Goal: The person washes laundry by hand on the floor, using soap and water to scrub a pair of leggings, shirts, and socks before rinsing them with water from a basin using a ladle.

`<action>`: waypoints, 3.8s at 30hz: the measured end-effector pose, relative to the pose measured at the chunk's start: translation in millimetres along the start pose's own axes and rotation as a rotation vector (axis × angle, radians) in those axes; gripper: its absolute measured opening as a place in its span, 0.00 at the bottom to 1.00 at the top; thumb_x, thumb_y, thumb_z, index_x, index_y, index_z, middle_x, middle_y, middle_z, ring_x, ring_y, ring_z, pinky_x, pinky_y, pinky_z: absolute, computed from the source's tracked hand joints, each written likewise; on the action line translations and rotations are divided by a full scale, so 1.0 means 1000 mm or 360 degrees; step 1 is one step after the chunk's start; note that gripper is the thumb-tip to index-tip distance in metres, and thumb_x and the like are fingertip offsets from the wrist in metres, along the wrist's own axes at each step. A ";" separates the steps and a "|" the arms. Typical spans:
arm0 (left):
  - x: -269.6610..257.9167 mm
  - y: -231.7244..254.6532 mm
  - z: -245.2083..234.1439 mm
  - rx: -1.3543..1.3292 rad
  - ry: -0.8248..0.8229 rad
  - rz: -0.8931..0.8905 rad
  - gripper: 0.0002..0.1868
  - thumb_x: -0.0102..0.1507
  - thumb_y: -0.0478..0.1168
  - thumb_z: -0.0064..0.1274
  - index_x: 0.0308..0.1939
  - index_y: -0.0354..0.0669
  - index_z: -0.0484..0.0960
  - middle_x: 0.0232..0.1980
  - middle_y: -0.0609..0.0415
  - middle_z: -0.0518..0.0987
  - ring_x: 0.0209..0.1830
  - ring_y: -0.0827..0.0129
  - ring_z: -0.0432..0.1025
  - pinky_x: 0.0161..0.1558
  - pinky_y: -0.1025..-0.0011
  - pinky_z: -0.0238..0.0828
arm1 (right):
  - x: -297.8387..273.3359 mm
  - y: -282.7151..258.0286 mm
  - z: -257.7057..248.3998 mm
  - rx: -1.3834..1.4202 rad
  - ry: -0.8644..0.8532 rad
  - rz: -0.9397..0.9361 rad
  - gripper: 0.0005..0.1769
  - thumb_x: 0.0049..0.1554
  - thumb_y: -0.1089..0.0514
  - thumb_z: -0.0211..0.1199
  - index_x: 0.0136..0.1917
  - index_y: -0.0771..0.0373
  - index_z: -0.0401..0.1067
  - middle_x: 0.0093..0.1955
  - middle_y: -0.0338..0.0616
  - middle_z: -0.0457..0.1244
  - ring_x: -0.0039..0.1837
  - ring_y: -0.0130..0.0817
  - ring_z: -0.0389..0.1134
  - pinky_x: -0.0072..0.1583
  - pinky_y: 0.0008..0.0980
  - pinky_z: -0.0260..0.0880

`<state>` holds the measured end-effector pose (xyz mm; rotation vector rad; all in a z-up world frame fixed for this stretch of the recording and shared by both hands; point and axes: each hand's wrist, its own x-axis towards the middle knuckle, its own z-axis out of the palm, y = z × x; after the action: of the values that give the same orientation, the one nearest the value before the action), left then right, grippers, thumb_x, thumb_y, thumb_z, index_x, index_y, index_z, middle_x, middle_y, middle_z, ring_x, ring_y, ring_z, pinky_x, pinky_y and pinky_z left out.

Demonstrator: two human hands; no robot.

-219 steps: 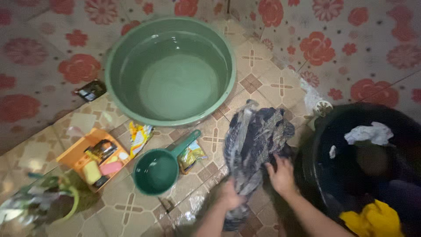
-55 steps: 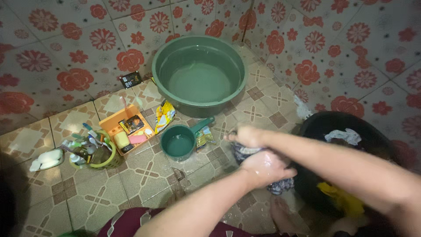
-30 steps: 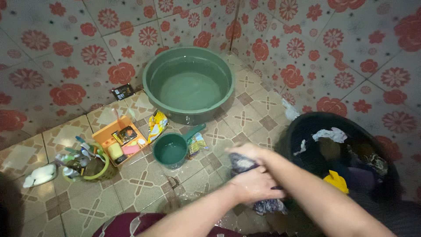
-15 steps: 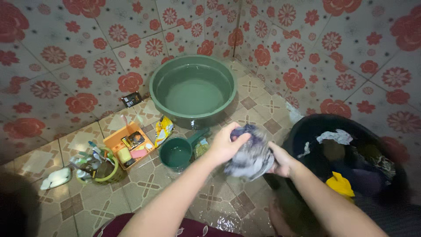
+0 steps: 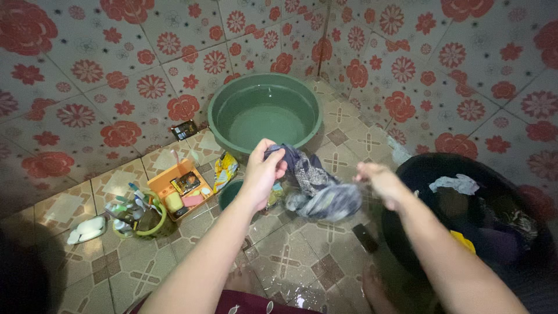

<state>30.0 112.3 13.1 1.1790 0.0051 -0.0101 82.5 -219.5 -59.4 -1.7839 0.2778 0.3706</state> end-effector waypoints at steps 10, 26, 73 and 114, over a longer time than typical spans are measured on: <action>-0.018 -0.024 0.049 0.0764 -0.0527 0.0322 0.09 0.65 0.34 0.57 0.40 0.41 0.69 0.32 0.59 0.70 0.31 0.77 0.65 0.33 0.75 0.64 | -0.050 -0.019 0.070 -0.0481 -0.0905 -0.0866 0.49 0.49 0.64 0.76 0.77 0.57 0.52 0.68 0.46 0.59 0.61 0.35 0.67 0.63 0.38 0.70; -0.036 -0.122 0.007 0.1177 -0.0632 -0.0163 0.63 0.49 0.55 0.74 0.74 0.46 0.44 0.74 0.36 0.65 0.76 0.49 0.62 0.73 0.58 0.56 | -0.084 -0.108 0.058 0.1042 -0.0416 -0.0313 0.23 0.65 0.45 0.54 0.57 0.68 0.70 0.52 0.45 0.71 0.53 0.34 0.72 0.57 0.38 0.74; 0.004 0.038 0.004 0.0728 -0.0221 0.0259 0.11 0.66 0.39 0.54 0.46 0.36 0.84 0.42 0.62 0.84 0.42 0.81 0.74 0.47 0.78 0.71 | -0.102 -0.142 -0.011 0.0112 0.0304 -0.0928 0.23 0.53 0.56 0.71 0.61 0.60 0.72 0.48 0.36 0.65 0.50 0.25 0.65 0.54 0.26 0.66; 0.045 -0.264 -0.030 0.1131 -0.0368 -0.0689 0.22 0.62 0.39 0.57 0.60 0.43 0.77 0.54 0.51 0.82 0.52 0.67 0.77 0.55 0.69 0.74 | 0.191 0.269 0.011 0.0104 0.0434 0.0818 0.39 0.53 0.55 0.72 0.74 0.59 0.60 0.69 0.59 0.57 0.68 0.54 0.62 0.64 0.52 0.67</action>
<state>72.5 38.9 -242.6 1.8602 0.0565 -0.5690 154.7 -272.0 -377.3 -1.6821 0.9403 0.4714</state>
